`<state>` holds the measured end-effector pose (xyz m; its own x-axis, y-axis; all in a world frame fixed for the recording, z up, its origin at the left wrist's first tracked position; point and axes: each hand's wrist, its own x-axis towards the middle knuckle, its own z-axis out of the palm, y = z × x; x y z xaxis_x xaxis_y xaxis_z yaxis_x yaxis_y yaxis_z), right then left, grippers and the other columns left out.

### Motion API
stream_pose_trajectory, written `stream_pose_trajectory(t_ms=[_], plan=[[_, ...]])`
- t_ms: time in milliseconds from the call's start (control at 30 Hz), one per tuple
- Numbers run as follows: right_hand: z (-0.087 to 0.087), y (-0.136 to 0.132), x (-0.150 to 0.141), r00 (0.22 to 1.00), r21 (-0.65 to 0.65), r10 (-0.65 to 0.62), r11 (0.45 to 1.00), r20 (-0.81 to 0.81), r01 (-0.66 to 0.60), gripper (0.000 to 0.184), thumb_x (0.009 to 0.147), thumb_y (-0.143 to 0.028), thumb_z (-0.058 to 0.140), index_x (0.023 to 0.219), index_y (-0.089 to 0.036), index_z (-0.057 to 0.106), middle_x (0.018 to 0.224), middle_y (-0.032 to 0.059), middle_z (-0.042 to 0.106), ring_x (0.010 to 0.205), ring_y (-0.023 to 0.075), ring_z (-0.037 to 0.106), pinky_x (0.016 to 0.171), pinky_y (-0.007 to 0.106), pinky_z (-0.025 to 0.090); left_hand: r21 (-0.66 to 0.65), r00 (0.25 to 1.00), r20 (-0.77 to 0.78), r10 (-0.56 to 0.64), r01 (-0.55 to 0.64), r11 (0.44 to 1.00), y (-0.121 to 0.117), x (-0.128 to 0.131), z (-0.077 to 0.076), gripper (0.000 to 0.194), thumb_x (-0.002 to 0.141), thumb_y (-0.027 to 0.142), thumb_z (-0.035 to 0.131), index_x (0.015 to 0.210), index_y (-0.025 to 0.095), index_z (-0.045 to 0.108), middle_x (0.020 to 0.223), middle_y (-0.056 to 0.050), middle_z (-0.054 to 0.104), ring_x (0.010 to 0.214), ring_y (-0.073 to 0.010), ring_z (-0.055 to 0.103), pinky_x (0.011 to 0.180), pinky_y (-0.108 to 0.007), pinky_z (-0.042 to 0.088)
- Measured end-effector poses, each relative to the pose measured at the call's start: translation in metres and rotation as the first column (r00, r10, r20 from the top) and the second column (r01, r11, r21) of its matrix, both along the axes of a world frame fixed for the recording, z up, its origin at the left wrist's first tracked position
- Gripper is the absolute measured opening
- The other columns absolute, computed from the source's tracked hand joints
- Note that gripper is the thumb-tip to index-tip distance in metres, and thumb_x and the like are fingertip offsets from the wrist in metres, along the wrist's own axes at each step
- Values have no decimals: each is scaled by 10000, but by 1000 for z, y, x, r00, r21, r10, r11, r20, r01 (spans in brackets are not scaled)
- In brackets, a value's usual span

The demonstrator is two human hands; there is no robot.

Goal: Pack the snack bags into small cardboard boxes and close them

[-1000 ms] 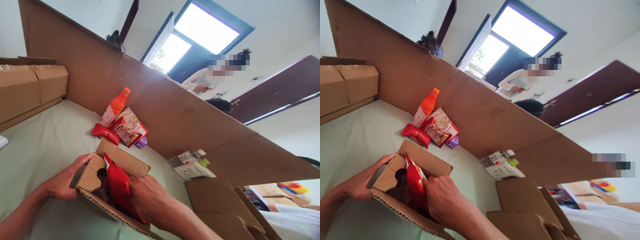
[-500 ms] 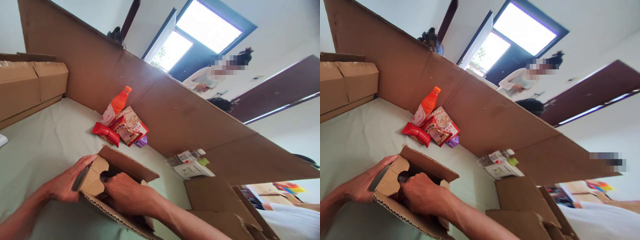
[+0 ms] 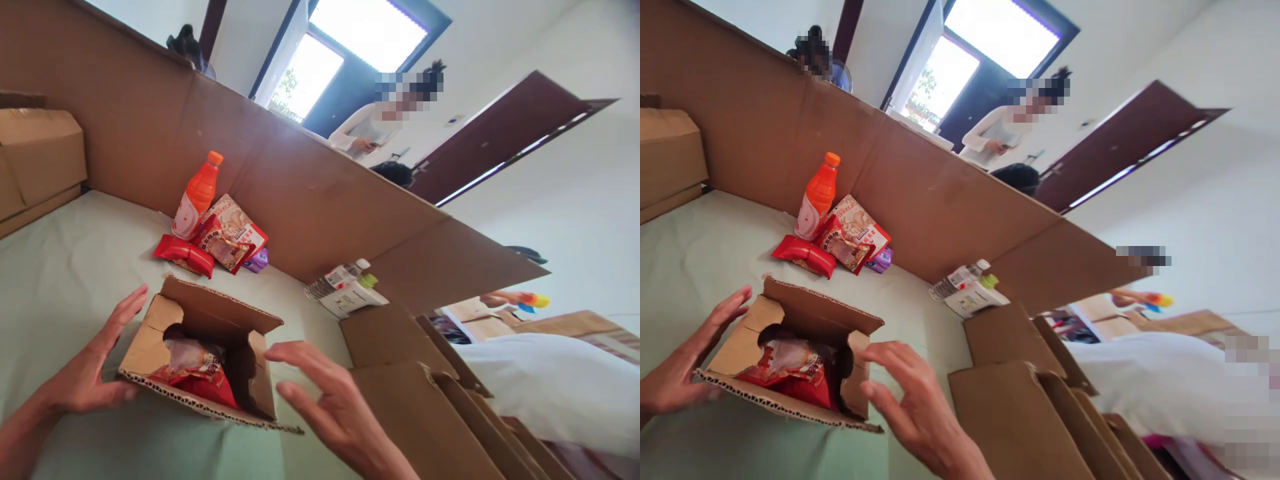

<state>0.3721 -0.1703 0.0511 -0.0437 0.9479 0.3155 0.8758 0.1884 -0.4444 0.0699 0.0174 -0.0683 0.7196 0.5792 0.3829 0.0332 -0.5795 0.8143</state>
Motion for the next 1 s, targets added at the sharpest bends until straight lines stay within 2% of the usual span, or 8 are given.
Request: stream_pose_trajectory(t_ms=[100, 200, 333, 467, 633, 800, 900, 1000], plan=[[-15, -8, 1, 992, -171, 128, 977, -14, -128, 504, 1056, -571, 368, 1294, -243, 668, 1240, 98, 730, 1173, 237, 670, 1023, 393, 527, -29, 992, 38, 120, -119, 993, -9, 5, 8, 700, 830, 690, 653, 1450, 409, 493, 1674, -37, 301, 1510, -417, 319, 1200, -574, 363], [-19, 1, 11, 995, -107, 45, 993, -94, -55, 484, 1080, -521, 316, 1293, -263, 666, 1283, 86, 715, 1226, 230, 643, 1058, 410, 500, -62, 971, 54, 232, -229, 971, -20, 12, 14, 369, 920, 527, 598, 1252, 370, 633, 1573, -17, 452, 1430, -360, 449, 1180, -514, 405], [-16, 21, 27, 976, 113, -163, 977, -144, 180, 522, 1052, -563, 382, 1428, -247, 560, 1438, 128, 606, 1342, 268, 552, 1102, 472, 452, -122, 938, 16, 346, -341, 932, -32, 20, 20, 543, 933, 440, 553, 1456, 347, 436, 1488, -72, 507, 1332, -336, 528, 1106, -498, 486], [-28, 21, 21, 996, 54, 83, 995, -21, -81, 594, 1028, -630, 376, 1399, -216, 585, 1338, 144, 668, 1248, 278, 615, 1064, 463, 471, -97, 939, 10, 345, -342, 935, -36, 20, 24, 568, 969, 391, 469, 1523, 375, 343, 1575, -68, 392, 1406, -338, 447, 1157, -530, 431], [-65, -5, 10, 974, 93, 182, 976, 135, -195, 608, 1039, -587, 380, 1538, -243, 432, 1519, 137, 535, 1454, 315, 438, 1161, 510, 378, -55, 991, -58, 121, -124, 991, -15, 13, 28, 599, 906, 466, 558, 1488, 399, 433, 1685, -40, 207, 1536, -417, 226, 1211, -630, 281], [-87, -17, 17, 978, 130, 165, 975, 129, -182, 733, 1008, -643, 379, 1624, -257, 289, 1590, 123, 449, 1513, 344, 337, 1157, 523, 421, -113, 984, -134, -117, 102, 988, -3, 6, 33, 721, 776, 543, 726, 1447, 411, 495, 1688, -53, 167, 1509, -440, 291, 1165, -617, 358], [-94, -4, 26, 978, 158, 166, 970, 130, -186, 657, 1028, -502, 432, 1625, -261, 299, 1581, 101, 467, 1502, 311, 367, 1141, 470, 464, -17, 979, -201, -23, 20, 1000, -21, -7, 29, 789, 696, 394, 799, 1431, 398, 512, 1674, -65, 171, 1459, -416, 388, 1139, -580, 422], [-97, 35, 21, 974, 135, 196, 968, 116, -211, 605, 1041, -415, 440, 1617, -286, 308, 1605, 83, 434, 1515, 284, 346, 1159, 457, 447, 148, 945, -201, 259, -232, 961, -43, -30, 20, 776, 694, 298, 767, 1421, 396, 516, 1655, -63, 201, 1424, -404, 434, 1090, -541, 500]])
